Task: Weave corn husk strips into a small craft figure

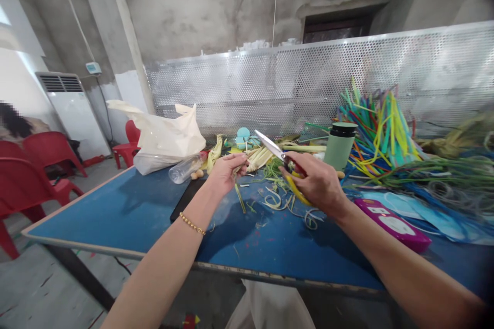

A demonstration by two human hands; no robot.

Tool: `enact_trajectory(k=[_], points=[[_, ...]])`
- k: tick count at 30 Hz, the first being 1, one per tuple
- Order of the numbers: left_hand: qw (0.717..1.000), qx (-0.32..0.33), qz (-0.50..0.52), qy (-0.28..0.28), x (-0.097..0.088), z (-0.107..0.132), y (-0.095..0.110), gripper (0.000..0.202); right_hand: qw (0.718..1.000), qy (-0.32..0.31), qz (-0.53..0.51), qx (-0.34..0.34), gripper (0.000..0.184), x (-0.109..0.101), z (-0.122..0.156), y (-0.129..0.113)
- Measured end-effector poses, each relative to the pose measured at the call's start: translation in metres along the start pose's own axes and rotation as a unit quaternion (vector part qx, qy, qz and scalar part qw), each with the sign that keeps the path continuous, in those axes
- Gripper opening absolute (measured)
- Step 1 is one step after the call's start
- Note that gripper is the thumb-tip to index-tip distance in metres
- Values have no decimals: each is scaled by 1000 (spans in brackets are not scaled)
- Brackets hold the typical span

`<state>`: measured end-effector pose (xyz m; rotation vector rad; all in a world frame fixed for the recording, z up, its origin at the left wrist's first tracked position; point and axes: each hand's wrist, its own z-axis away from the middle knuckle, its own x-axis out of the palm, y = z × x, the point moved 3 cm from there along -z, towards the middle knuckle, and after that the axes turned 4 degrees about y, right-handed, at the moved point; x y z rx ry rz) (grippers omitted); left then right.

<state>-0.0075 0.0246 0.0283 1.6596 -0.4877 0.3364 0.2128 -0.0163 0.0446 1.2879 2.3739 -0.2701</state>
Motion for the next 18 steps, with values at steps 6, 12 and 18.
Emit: enact_trajectory(k=[6, 12, 18], points=[[986, 119, -102, 52, 2, 2, 3, 22, 951, -137, -183, 209, 48, 14, -6, 24], [974, 146, -152, 81, 2, 4, 6, 16, 884, -281, -304, 219, 45, 28, 5, 9], [965, 143, -207, 79, 6, 6, 4, 12, 874, -281, -331, 216, 43, 32, 9, -5]])
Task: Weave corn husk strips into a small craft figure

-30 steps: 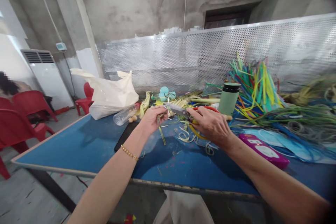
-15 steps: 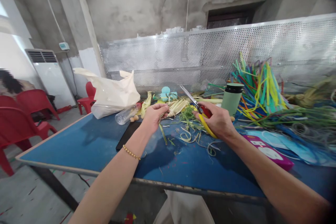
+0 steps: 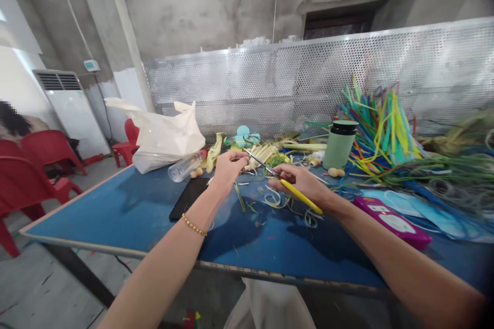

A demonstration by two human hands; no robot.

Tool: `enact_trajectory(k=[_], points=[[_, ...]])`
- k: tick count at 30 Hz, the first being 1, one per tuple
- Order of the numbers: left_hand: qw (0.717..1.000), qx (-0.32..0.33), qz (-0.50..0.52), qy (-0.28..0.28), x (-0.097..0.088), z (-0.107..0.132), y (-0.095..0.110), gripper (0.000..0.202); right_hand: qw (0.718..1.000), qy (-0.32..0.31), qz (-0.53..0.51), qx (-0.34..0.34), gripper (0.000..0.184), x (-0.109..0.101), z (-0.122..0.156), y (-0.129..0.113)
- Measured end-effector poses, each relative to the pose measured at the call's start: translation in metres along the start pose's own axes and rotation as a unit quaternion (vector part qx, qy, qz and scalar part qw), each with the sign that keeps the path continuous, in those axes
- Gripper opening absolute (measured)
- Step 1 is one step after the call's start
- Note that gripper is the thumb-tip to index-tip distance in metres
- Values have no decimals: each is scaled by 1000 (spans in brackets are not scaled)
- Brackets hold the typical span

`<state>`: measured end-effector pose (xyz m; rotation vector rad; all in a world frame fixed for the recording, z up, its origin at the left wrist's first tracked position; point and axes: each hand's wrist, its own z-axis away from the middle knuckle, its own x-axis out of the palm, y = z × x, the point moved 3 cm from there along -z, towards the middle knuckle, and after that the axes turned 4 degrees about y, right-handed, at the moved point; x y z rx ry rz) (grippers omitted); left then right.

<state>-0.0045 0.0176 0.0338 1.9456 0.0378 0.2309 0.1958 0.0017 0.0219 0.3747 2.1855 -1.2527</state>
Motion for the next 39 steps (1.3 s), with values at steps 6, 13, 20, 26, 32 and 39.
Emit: enact_trajectory(k=[6, 13, 20, 26, 32, 39], points=[[1000, 1, -9, -14, 2, 1, 0, 12, 1000, 10, 7, 8, 39, 0, 1, -4], [1000, 5, -15, -12, 1, 0, 0, 13, 1000, 2, -9, 15, 39, 1, 2, -3], [1000, 5, -1, -17, 0, -1, -2, 13, 999, -7, -20, 33, 40, 0, 5, -9], [1000, 7, 5, -22, 1, 0, 0, 13, 996, -13, -39, 76, 44, 0, 8, -15], [1000, 8, 10, -23, 1, 0, 1, 13, 988, -21, -80, 128, 46, 2, 8, -20], [1000, 10, 11, -23, 0, -1, -1, 14, 989, -17, -85, 120, 45, 2, 7, -14]])
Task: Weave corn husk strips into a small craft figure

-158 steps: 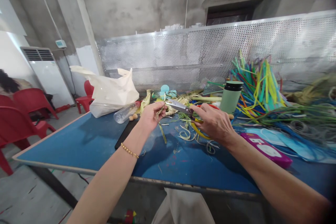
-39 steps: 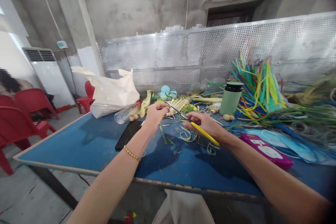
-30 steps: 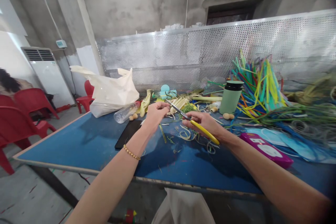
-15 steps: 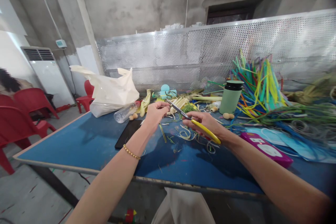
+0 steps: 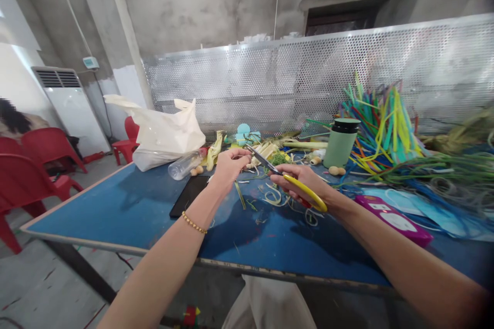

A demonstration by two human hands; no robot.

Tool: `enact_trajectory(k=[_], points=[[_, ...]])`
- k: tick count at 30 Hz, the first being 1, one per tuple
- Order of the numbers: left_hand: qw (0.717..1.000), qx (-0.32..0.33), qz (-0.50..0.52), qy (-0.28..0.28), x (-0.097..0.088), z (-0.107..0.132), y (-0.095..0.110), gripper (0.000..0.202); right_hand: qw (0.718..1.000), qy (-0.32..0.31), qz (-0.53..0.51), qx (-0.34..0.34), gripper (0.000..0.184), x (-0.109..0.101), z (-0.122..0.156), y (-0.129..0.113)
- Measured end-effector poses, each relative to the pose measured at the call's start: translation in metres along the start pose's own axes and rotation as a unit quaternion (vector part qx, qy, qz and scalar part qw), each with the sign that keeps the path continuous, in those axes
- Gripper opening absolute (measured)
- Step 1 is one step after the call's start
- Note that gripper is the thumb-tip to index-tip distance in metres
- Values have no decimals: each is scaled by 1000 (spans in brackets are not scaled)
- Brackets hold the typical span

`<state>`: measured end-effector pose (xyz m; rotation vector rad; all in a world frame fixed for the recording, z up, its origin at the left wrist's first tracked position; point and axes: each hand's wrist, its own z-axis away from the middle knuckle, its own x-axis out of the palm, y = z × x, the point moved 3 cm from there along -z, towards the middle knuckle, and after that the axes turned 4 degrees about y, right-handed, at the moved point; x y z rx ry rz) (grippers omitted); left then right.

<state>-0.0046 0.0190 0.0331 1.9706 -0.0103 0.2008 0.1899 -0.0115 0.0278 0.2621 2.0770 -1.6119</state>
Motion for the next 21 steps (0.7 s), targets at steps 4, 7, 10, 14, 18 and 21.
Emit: enact_trajectory(k=[4, 7, 10, 14, 18, 21], points=[[1000, -3, -1, -1, 0, 0, -1, 13, 1000, 4, 11, -1, 46, 2, 0, 3], [1000, -9, -1, 0, 0, 0, -2, 14, 997, 44, 47, -34, 47, -2, -5, 8], [1000, -20, 18, -12, 0, -1, -5, 17, 967, 134, 192, -97, 44, -15, -14, 15], [995, -51, 76, -31, 1, -2, -11, 20, 899, 173, 398, -62, 39, -35, -27, 33], [989, -77, 120, -43, 3, -1, -10, 23, 867, 101, 488, -1, 41, -42, -33, 53], [983, -90, 156, -41, 3, 1, -6, 21, 851, 65, 522, 0, 39, -42, -33, 60]])
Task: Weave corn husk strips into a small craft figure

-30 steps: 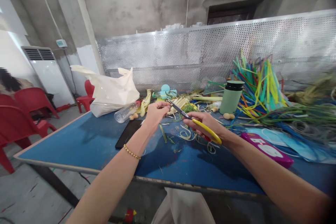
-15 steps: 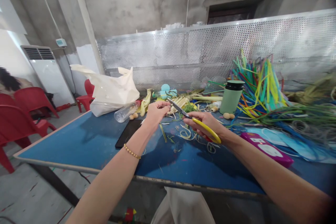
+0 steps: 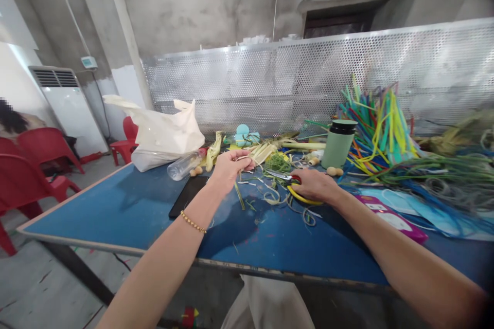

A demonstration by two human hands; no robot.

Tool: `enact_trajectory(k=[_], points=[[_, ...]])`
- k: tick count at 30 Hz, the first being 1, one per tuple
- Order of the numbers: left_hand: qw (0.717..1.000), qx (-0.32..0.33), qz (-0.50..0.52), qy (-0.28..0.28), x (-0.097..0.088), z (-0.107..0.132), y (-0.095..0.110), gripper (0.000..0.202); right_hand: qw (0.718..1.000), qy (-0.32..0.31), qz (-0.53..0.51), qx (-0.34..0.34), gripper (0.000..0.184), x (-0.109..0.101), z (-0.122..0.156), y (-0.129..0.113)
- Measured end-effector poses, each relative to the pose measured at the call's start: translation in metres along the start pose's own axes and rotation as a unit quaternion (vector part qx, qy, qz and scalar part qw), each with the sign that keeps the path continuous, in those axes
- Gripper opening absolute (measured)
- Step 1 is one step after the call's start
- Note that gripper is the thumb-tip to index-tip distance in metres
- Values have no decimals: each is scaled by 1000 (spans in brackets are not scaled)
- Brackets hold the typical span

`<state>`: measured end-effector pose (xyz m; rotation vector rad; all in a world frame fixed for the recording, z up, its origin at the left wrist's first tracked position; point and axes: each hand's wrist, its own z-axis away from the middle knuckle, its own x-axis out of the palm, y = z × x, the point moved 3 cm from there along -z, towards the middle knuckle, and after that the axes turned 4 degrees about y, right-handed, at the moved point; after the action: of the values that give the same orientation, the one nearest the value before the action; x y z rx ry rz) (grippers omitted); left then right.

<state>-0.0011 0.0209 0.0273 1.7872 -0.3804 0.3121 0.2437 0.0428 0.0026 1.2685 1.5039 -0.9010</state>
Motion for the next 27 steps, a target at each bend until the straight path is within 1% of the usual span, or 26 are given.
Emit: enact_trajectory(k=[3, 6, 7, 9, 10, 11, 12, 13, 15, 17, 19, 21, 24, 27], points=[[999, -20, 32, 3, 0, 1, 1, 23, 999, -11, 7, -42, 32, 0, 2, 0], [998, -41, 47, 5, 1, 1, -1, 23, 997, -21, 20, -73, 28, -6, 5, -1], [998, -43, 50, 7, 1, 1, -2, 23, 997, -13, 26, -77, 27, -11, 6, -3], [997, -44, 56, 9, 3, 1, -5, 23, 996, 36, 12, -81, 27, -26, 7, -10], [997, -44, 58, 10, 4, 1, -6, 23, 993, 79, -21, -87, 28, -36, 8, -17], [997, -44, 61, 8, 5, 2, -7, 24, 985, 117, -81, -94, 30, -45, 8, -25], [997, -46, 64, 4, 6, 2, -8, 26, 972, 145, -160, -95, 31, -53, 7, -33], [997, -49, 65, -1, 6, 3, -9, 28, 955, 154, -235, -98, 31, -59, 6, -42], [996, -57, 62, -8, 7, 3, -11, 31, 920, 142, -349, -104, 30, -65, 1, -61], [997, -60, 55, -5, 7, 4, -13, 32, 894, 125, -417, -110, 27, -64, -5, -75], [997, -54, 54, -1, 6, 3, -15, 31, 873, 102, -461, -119, 24, -61, -10, -85], [998, -43, 56, -6, 6, 2, -16, 31, 864, 104, -477, -121, 20, -58, -15, -90], [998, -25, 47, -21, 6, 1, -18, 31, 866, 119, -469, -122, 16, -57, -18, -91], [999, -18, 24, -39, 6, 1, -18, 33, 867, 103, -468, -136, 19, -58, -17, -90]])
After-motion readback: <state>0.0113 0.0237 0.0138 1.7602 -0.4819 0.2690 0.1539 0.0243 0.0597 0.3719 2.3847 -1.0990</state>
